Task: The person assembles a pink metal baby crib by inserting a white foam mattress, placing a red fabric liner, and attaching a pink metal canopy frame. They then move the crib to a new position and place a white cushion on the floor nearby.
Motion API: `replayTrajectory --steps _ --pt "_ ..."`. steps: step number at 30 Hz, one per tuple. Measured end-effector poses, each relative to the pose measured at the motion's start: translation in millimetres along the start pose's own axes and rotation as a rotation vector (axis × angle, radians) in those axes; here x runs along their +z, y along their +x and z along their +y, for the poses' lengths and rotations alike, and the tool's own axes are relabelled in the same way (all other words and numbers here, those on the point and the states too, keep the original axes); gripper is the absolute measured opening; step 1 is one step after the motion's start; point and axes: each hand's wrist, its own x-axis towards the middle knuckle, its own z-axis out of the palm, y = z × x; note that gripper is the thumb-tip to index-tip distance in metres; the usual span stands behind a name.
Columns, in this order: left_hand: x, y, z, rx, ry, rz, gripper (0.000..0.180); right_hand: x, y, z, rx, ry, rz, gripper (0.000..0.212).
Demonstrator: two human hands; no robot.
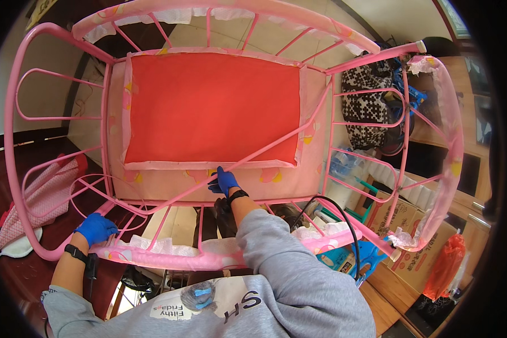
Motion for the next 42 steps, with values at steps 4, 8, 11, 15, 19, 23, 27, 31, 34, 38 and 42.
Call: replayTrajectory --steps 4,8,11,15,19,23,27,31,34,38,42 --pt "2 -3 5 0.051 0.157 0.079 0.029 -7 -7 1 0.013 -0.002 -0.011 0.052" --pt "8 -6 7 0.108 0.088 0.272 0.030 -17 -10 5 0.024 0.024 -0.037 0.066" --pt "12 -5 2 0.216 0.147 0.186 0.024 -27 -6 6 0.091 0.047 -0.044 0.054" --pt "22 -2 -9 0.277 0.219 0.333 0.024 -31 1 1 -0.017 0.016 -0.013 0.043" --pt "31 1 -18 0.118 -0.146 0.270 0.020 -24 0 -3 -0.077 -0.058 -0.022 0.043" --pt "23 5 -21 0.073 -0.100 0.190 0.025 -23 -5 0 -0.042 -0.058 -0.047 0.047" --pt "13 9 -10 0.062 -0.170 0.039 0.023 -26 -3 2 -0.056 -0.121 -0.066 0.050" --pt "16 3 -2 0.039 0.034 0.094 0.025 -33 2 2 -0.012 0.010 -0.137 0.049" --pt "20 -1 -4 0.098 0.075 0.158 0.027 -42 2 2 0.038 -0.067 -0.103 0.052" --pt "18 -2 -4 0.066 0.038 0.091 0.029 -47 -4 0 0.101 -0.274 -0.071 0.052" --pt "15 -9 12 -0.091 -0.045 0.181 0.040 -41 -23 -14 0.048 -0.383 -0.138 0.051"
